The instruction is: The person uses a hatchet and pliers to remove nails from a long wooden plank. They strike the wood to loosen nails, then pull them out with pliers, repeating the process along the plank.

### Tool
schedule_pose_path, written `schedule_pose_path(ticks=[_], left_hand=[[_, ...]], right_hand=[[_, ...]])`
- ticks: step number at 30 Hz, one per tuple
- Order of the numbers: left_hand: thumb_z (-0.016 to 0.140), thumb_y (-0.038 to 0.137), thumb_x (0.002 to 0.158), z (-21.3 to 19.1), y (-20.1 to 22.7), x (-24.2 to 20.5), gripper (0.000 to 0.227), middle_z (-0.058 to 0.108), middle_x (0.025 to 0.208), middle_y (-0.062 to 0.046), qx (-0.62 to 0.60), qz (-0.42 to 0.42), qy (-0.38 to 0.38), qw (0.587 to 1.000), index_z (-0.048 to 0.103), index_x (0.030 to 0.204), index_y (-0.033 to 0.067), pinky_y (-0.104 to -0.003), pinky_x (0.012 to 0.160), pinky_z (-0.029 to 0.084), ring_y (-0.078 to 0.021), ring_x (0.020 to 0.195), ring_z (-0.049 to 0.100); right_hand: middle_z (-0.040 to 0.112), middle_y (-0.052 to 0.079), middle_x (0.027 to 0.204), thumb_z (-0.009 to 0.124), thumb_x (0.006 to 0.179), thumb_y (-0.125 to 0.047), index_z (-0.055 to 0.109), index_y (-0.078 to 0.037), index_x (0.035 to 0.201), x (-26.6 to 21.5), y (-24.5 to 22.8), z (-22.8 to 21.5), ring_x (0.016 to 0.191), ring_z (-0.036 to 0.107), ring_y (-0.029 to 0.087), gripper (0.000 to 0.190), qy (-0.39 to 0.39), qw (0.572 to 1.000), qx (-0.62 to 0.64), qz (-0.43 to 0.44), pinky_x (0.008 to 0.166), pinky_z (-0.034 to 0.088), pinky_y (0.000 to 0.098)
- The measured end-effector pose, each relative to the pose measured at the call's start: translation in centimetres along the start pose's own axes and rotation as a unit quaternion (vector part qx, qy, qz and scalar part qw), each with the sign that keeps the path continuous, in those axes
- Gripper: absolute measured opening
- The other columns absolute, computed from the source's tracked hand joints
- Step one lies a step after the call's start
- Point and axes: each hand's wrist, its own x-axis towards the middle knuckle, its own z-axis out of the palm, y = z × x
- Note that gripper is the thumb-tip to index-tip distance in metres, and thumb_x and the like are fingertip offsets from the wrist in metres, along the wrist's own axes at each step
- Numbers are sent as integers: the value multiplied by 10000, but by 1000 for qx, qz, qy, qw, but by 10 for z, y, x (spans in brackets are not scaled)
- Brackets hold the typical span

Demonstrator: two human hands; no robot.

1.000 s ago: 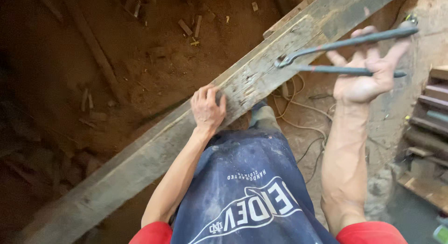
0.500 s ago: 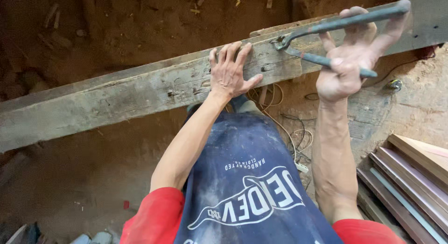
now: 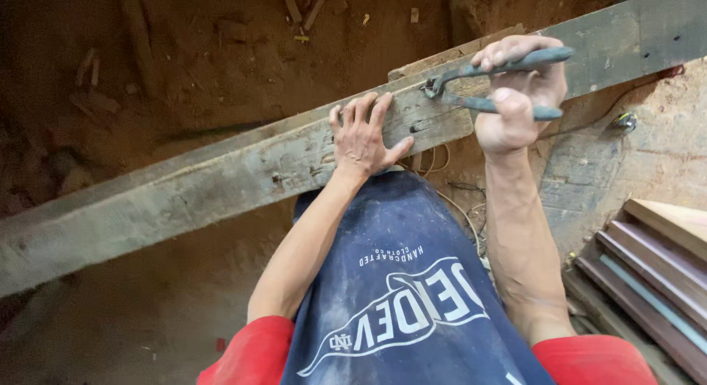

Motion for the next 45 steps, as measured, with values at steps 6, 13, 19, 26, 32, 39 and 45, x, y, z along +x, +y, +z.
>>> schedule_pose_path(ticks=[6, 13, 19, 26, 32, 39, 45], left_hand=[[740, 689, 762, -1, -5, 2, 883, 493, 1378, -56, -21, 3, 2, 1000, 490, 1460, 209, -560, 1173, 236, -260, 1330, 442], [727, 690, 738, -1, 0, 3, 890, 472, 1363, -67, -10, -1, -18, 1000, 478, 1434, 194, -574, 1141, 225, -277, 1309, 424], [732, 692, 724, -3, 0, 4, 911, 472, 1351, -73, -15, 1, -19, 1000, 473, 1431, 179, -587, 1127, 233, -279, 1293, 430], [764, 559, 822, 1, -6, 20, 788, 568, 1342, -80, -69, 19, -22, 997, 477, 1447, 175, -516, 1108, 322, -274, 1279, 518], [763, 279, 848, 12, 1, 81, 728, 626, 1345, -133, -254, 141, -120, 949, 466, 1502, 159, -465, 980, 534, -376, 1176, 624], [663, 129, 968, 8, -3, 112, 356, 733, 1223, -110, -267, 201, -154, 930, 652, 1323, 153, -457, 857, 585, -358, 1001, 715], [678, 138, 928, 6, -5, 132, 347, 737, 1136, -122, -269, 209, -222, 914, 686, 1275, 126, -467, 849, 578, -363, 982, 723]], right_hand=[[554, 130, 1000, 573, 825, -120, 518, -23, 1204, 2, 1, -1, 862, 543, 210, 396, 13, 1000, 11, 8, 856, 517, 373], [607, 124, 1121, 614, 803, -134, 517, -63, 1312, -6, -12, 8, 1043, 623, 236, 523, -43, 998, -51, 10, 1002, 544, 398], [604, 104, 1281, 661, 808, -150, 408, -105, 1518, -13, -23, 25, 1173, 566, 183, 755, -71, 994, -63, 45, 1057, 500, 308], [633, 129, 1217, 634, 754, -129, 398, -66, 1504, -4, -37, 10, 1153, 609, 223, 789, -29, 995, -14, 92, 1085, 507, 349], [622, 130, 1320, 612, 801, -99, 410, -57, 1520, -16, -24, 6, 1235, 573, 209, 748, -103, 991, -43, 68, 1158, 456, 350], [564, 128, 1317, 608, 832, -108, 406, 0, 1496, -27, -16, 32, 1255, 539, 206, 703, -62, 992, -102, 46, 1181, 433, 361], [585, 118, 1236, 634, 934, -73, 397, -13, 1489, -19, -26, 56, 1170, 586, 171, 606, -34, 979, -189, -64, 1058, 528, 325]])
